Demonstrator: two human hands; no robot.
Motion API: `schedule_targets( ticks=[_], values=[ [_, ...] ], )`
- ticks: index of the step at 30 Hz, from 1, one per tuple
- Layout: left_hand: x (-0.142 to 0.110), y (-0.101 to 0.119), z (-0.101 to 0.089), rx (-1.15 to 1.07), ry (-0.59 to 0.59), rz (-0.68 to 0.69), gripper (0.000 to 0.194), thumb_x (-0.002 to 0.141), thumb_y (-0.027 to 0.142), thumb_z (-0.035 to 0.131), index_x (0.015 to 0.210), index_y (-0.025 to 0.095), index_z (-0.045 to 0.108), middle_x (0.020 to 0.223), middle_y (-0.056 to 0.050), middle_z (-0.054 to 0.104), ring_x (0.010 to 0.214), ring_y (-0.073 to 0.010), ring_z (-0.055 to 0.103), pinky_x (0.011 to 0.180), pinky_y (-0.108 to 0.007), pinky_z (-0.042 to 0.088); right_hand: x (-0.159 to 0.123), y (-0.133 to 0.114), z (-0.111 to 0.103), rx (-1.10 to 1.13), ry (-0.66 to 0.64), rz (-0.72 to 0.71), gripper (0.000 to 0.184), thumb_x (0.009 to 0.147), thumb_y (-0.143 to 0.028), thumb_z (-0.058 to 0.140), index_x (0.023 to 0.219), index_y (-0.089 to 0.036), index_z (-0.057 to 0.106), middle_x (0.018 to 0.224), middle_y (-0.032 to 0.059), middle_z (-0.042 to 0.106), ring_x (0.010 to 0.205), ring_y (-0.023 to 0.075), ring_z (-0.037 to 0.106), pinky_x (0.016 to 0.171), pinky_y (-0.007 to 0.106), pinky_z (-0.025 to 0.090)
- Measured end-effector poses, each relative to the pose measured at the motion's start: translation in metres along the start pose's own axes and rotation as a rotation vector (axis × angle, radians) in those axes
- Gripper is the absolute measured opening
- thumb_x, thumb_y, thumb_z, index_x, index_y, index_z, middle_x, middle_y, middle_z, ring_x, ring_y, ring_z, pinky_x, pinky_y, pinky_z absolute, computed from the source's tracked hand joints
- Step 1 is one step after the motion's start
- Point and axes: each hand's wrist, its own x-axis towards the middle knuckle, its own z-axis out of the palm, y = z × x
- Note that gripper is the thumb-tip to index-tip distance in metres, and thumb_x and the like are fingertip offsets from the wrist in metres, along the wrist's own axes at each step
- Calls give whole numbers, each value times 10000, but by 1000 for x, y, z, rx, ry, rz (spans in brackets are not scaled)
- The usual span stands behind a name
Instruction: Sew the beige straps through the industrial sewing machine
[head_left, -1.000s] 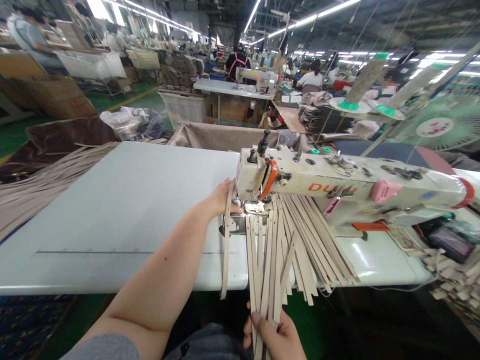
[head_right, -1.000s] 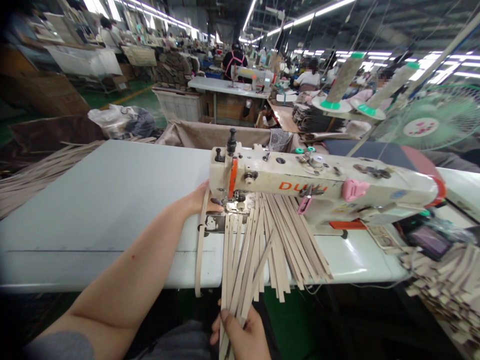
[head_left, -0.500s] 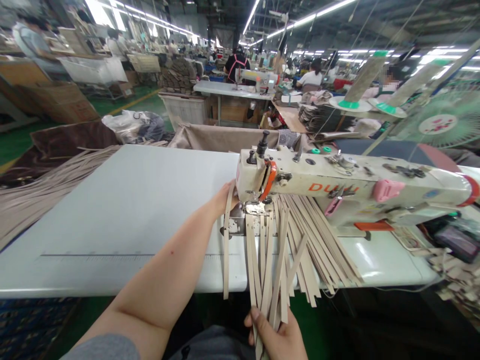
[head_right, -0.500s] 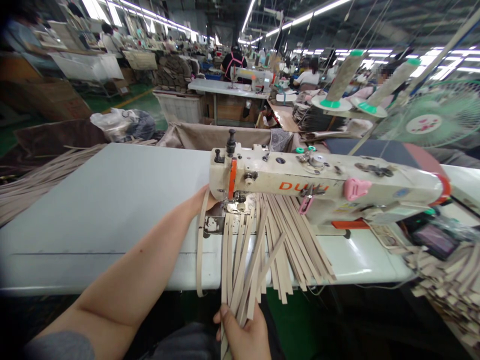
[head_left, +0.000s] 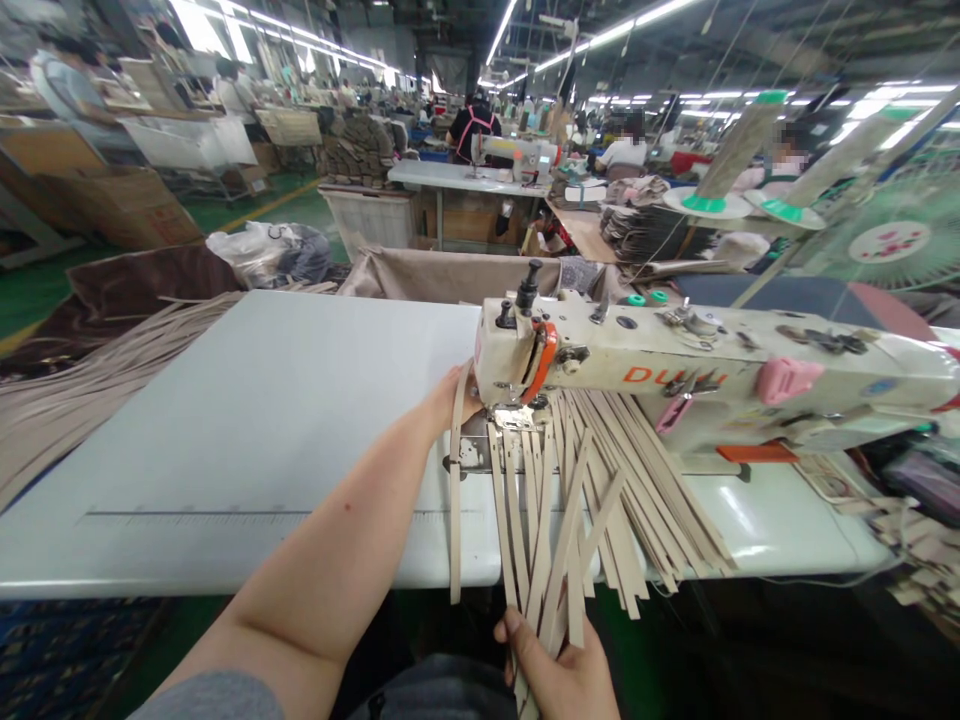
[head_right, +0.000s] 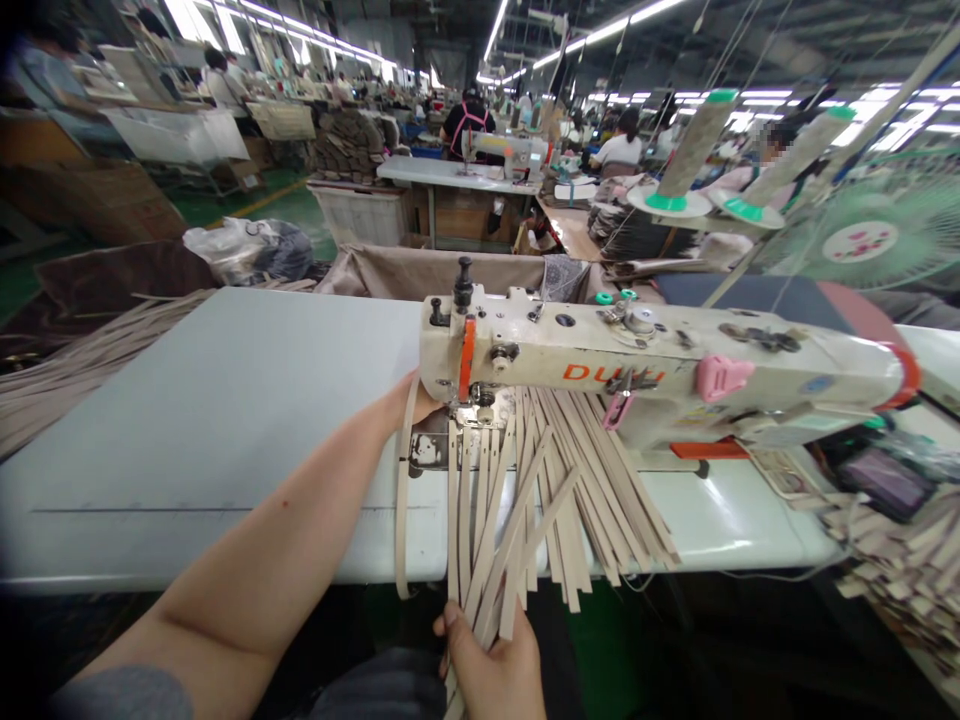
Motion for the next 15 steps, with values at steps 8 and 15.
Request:
schedule_targets(
  ticks=[8,15],
  values=[
    [-3,5,2,9,50,15,288,945,207,661,1164,182,847,1322,-97,845,1360,-343,728,1264,-471,555,5,-1,6,16,2,30,559,639,-650,1045,787,-191,762,627,60,782,442,173,603,465,307,511],
    [-1,7,6,19,113,-52,344,974,184,662,1279,168,822,1412,-117,818,1363,-373,735,1199,-505,621,6,-1,7,14,5,12,536,668,-622,1044,814,-185,768,598,45,769,456,172,613,468,295,514]
  ],
)
